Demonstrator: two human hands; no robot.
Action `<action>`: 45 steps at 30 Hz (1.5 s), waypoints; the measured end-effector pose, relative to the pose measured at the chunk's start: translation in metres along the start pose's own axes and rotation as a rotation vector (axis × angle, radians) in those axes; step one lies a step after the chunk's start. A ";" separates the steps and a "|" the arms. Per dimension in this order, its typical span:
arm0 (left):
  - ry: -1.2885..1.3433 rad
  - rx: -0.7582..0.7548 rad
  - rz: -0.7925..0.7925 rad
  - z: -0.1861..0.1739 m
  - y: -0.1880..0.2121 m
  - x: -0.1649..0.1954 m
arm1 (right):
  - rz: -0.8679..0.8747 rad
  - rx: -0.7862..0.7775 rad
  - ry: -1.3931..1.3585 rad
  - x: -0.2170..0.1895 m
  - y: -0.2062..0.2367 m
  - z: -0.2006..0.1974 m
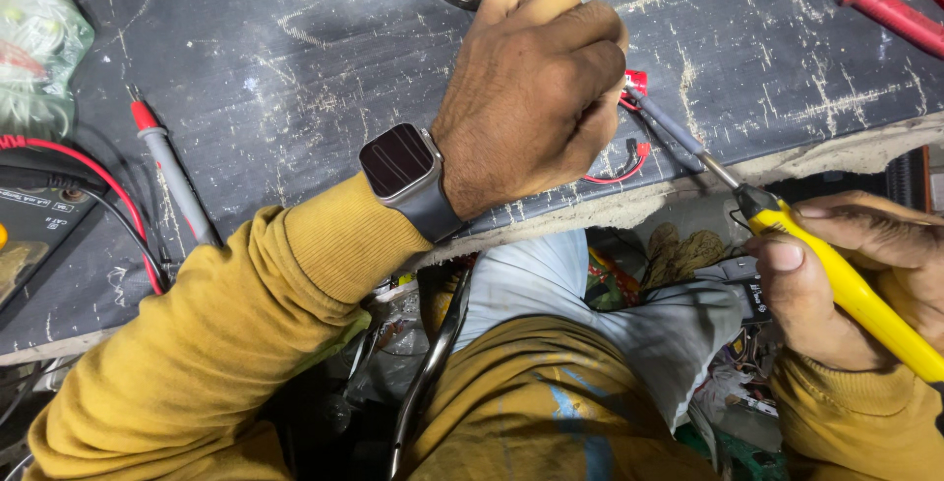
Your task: The person solders red and black wires to the terminals of a small red battery-powered device using a soldering iron, then wraps the device and wires with red electrical tape and checks the connections with a multimeter before setting the device aside and picking up a circuit board.
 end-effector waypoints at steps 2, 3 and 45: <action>-0.002 0.003 0.006 0.001 -0.001 0.000 | -0.025 -0.021 0.033 -0.001 -0.001 0.000; -0.003 0.004 0.009 0.001 -0.001 0.000 | -0.026 -0.024 0.036 0.000 0.000 0.000; 0.033 -0.009 0.000 -0.004 -0.002 0.003 | 0.354 0.423 -0.547 0.148 0.107 -0.069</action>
Point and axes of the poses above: each hand's wrist, its own y-axis away from the middle knuckle, its own z-axis out of the palm, x = y × z, the point moved 8 cm from there along -y, towards the middle knuckle, and after that the axes turned 15 degrees about -z, right-handed, at the moved point
